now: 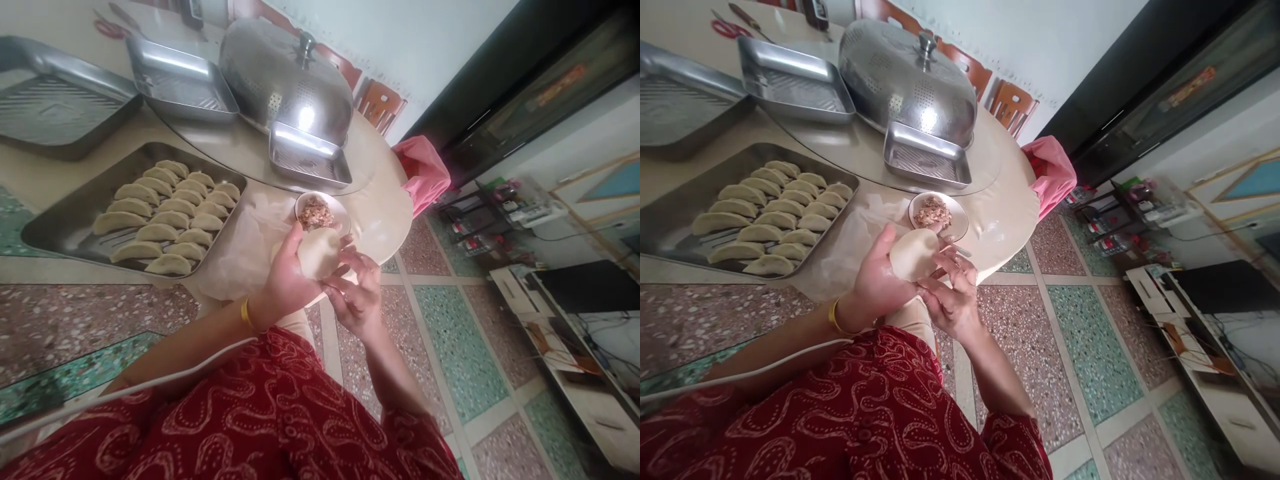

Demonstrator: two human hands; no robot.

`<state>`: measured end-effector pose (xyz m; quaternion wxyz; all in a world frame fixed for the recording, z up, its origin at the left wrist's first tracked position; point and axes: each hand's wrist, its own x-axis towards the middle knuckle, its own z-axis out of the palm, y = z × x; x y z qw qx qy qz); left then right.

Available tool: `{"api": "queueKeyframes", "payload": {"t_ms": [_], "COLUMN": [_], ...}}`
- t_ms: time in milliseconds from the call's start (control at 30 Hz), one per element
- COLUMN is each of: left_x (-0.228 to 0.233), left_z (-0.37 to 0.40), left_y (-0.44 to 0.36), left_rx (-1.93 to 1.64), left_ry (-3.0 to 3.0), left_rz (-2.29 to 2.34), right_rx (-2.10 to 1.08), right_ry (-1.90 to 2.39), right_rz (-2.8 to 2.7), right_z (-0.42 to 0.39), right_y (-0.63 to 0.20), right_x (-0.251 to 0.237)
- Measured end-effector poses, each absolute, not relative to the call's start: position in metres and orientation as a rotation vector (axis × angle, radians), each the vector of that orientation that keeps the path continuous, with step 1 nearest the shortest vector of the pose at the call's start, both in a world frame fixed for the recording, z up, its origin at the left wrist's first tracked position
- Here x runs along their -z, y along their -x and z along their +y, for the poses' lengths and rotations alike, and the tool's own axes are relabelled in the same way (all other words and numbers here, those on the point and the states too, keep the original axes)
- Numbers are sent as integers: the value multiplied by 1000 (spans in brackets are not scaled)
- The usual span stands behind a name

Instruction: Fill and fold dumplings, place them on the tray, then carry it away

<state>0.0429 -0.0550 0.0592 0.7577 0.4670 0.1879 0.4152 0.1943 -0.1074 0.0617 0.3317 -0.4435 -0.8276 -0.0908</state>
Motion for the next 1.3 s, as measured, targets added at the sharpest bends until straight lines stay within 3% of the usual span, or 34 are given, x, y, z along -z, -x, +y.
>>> {"api": "queueKeyframes", "payload": {"t_ms": [233,433,767,1067,1200,1300], "left_x": [-63,-55,-42,-42,-33,-28], "left_z": [-54,-57,-54,-53,-55,-55], "left_y": [-44,-49,-55,-48,-46,-49], "left_rx": [-829,-697,-670,-721,-720,-724], "left_ry": [-1067,-438,130,182,145,80], "left_rz": [373,185,138,357,423,487], "right_rx": [308,472,-79,71,327,26], "right_ry": [1249,1104,1245,1156,1448,1724], "right_rz": [-2144,-2177,-2091,-2175,-1764,-1581], "right_z": [-109,-102,-91,-98,-98,-91], "right_y": [-210,-217,-216,-218,-251,-277], "right_x": [-59,-51,-51,-37,-15,-2]}}
